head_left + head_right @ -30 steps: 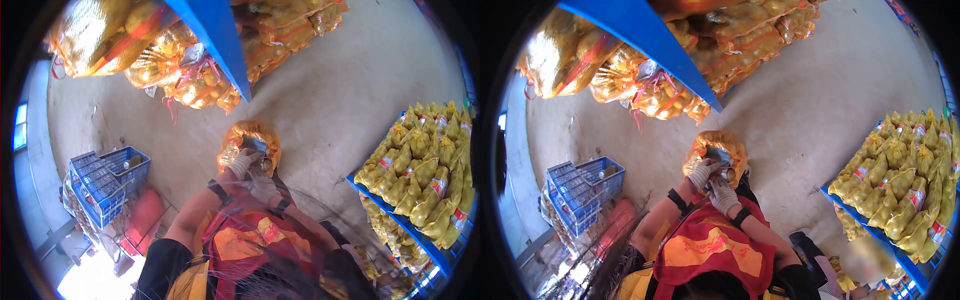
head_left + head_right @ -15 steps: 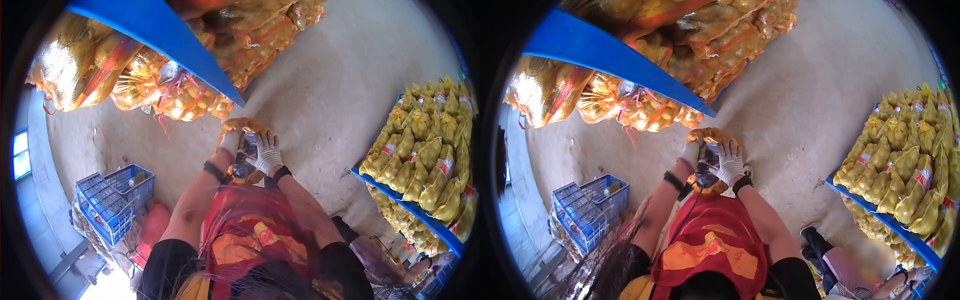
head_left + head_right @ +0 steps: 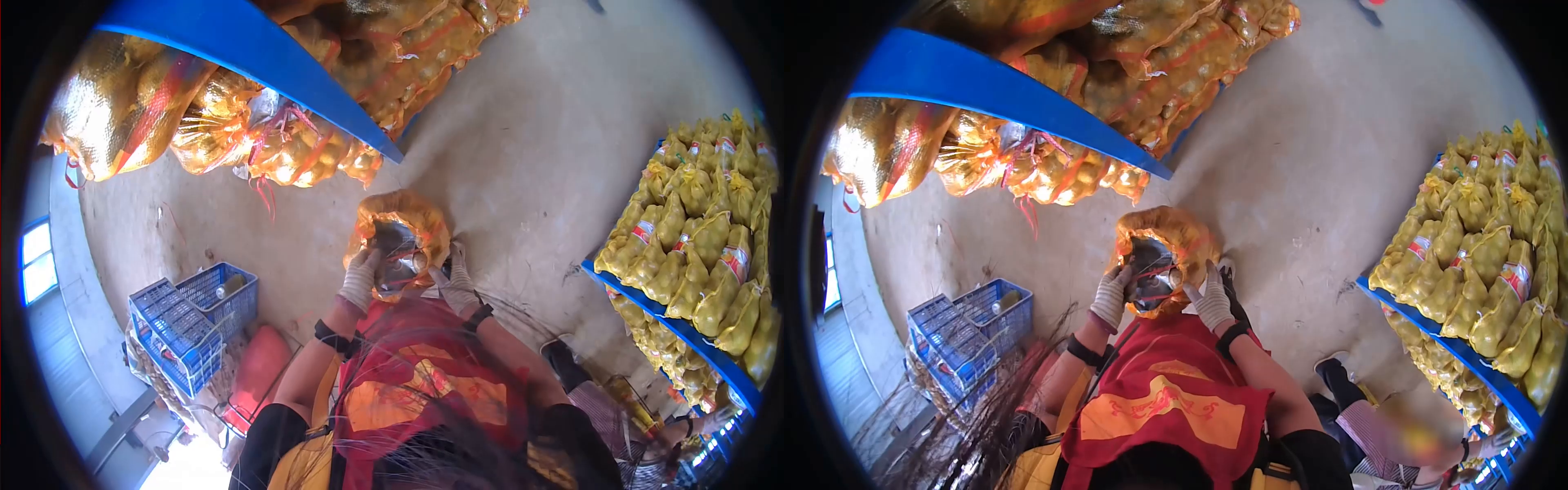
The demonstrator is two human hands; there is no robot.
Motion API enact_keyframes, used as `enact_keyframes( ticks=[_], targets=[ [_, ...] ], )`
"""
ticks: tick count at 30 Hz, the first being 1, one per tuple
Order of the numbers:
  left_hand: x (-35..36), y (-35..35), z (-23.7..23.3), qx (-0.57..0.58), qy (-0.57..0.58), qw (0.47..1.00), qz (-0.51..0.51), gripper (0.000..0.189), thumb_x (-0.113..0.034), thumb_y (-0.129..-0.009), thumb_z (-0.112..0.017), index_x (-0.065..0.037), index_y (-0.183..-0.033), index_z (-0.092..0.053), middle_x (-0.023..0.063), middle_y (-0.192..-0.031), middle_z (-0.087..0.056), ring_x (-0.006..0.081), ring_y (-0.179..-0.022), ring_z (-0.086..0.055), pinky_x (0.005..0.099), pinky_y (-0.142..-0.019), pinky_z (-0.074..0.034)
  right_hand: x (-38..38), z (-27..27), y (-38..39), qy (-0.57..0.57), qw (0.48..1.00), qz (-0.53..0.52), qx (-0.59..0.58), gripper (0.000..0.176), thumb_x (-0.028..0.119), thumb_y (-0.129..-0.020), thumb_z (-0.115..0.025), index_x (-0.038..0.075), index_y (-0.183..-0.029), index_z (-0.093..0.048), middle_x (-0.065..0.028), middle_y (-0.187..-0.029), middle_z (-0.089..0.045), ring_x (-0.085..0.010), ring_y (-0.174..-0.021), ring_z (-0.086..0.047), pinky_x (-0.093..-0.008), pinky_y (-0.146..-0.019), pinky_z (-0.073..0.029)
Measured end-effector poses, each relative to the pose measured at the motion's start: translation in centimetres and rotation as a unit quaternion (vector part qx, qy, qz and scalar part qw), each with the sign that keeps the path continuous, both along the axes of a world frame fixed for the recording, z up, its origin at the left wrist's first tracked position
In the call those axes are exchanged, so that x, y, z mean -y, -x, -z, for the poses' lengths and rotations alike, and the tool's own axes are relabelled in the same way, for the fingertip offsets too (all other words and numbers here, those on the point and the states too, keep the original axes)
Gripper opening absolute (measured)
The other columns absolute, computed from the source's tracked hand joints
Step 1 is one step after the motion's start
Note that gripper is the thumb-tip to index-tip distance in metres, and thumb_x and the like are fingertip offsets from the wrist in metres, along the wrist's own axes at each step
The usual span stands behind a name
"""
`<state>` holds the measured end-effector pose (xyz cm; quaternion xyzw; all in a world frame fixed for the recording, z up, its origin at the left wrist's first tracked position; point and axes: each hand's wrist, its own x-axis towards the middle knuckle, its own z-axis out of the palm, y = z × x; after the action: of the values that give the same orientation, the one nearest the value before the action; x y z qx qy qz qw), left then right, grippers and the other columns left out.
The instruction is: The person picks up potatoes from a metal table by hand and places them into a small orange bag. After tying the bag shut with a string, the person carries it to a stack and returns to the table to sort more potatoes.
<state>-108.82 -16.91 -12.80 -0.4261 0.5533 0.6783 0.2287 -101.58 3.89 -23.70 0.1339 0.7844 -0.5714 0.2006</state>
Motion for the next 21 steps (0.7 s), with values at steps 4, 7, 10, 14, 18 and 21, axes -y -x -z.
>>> enact_keyframes(
  ticks=[4,7,10,14,18,21],
  targets=[
    [0.7,-0.3,1.2,-0.058,-0.038,0.989,0.133,0.020,-0.027,-0.096,-0.060,-0.008,-0.102,-0.058,-0.0004,-0.071,-0.057,0.0101,-0.057,-0.052,0.0251,-0.053,-0.044,3.0,0.2,2.3,-0.041,0.999,0.015,0.016,0.086,0.041,-0.091,-0.061,-0.006,-0.147,-0.016,-0.0329,-0.142,-0.037,-0.0422,-0.131,-0.041,-0.0401,-0.107,-0.037],
    [0.5,-0.4,2.0,-0.061,-0.038,0.984,0.160,0.022,-0.028,-0.095,-0.061,-0.007,-0.101,-0.059,0.0006,-0.073,-0.058,0.0105,-0.059,-0.053,0.0256,-0.054,-0.045,3.1,-1.5,5.1,-0.110,0.983,0.041,0.140,0.081,0.053,-0.090,-0.054,-0.007,-0.139,-0.030,-0.0348,-0.118,-0.058,-0.0461,-0.112,-0.057,-0.0455,-0.093,-0.046],
    [-0.3,-0.5,3.3,-0.053,-0.029,0.987,0.151,0.024,-0.028,-0.095,-0.061,-0.005,-0.099,-0.059,0.0019,-0.077,-0.061,0.0106,-0.059,-0.054,0.0258,-0.050,-0.044,2.2,-0.6,7.6,-0.102,0.972,-0.021,0.209,0.075,0.056,-0.088,-0.054,-0.007,-0.128,-0.045,-0.0340,-0.112,-0.061,-0.0462,-0.108,-0.058,-0.0461,-0.090,-0.047],
    [0.4,-0.2,3.1,-0.064,-0.022,0.981,0.183,0.024,-0.027,-0.095,-0.061,-0.005,-0.104,-0.058,0.0020,-0.083,-0.062,0.0119,-0.069,-0.059,0.0270,-0.060,-0.050,2.3,-0.1,5.8,-0.173,0.973,0.006,0.154,0.062,0.050,-0.087,-0.061,-0.003,-0.119,-0.055,-0.0246,-0.100,-0.067,-0.0396,-0.093,-0.065,-0.0437,-0.078,-0.051],
    [1.7,0.1,2.5,-0.041,-0.084,0.988,0.121,0.023,-0.025,-0.095,-0.060,-0.005,-0.108,-0.058,0.0035,-0.089,-0.064,0.0132,-0.081,-0.061,0.0275,-0.072,-0.051,2.1,-5.9,3.5,-0.300,0.946,0.034,-0.118,0.050,0.044,-0.089,-0.056,0.000,-0.112,-0.059,-0.0226,-0.094,-0.068,-0.0362,-0.090,-0.067,-0.0431,-0.083,-0.051],
    [2.4,0.8,2.4,-0.045,-0.103,0.984,0.141,0.023,-0.022,-0.095,-0.059,-0.004,-0.110,-0.058,0.0058,-0.092,-0.066,0.0136,-0.082,-0.062,0.0275,-0.074,-0.051,5.4,-4.8,3.1,-0.164,0.945,-0.231,-0.163,0.035,0.035,-0.089,-0.057,0.003,-0.104,-0.063,-0.0166,-0.084,-0.068,-0.0370,-0.081,-0.065,-0.0430,-0.080,-0.051]
  ],
)
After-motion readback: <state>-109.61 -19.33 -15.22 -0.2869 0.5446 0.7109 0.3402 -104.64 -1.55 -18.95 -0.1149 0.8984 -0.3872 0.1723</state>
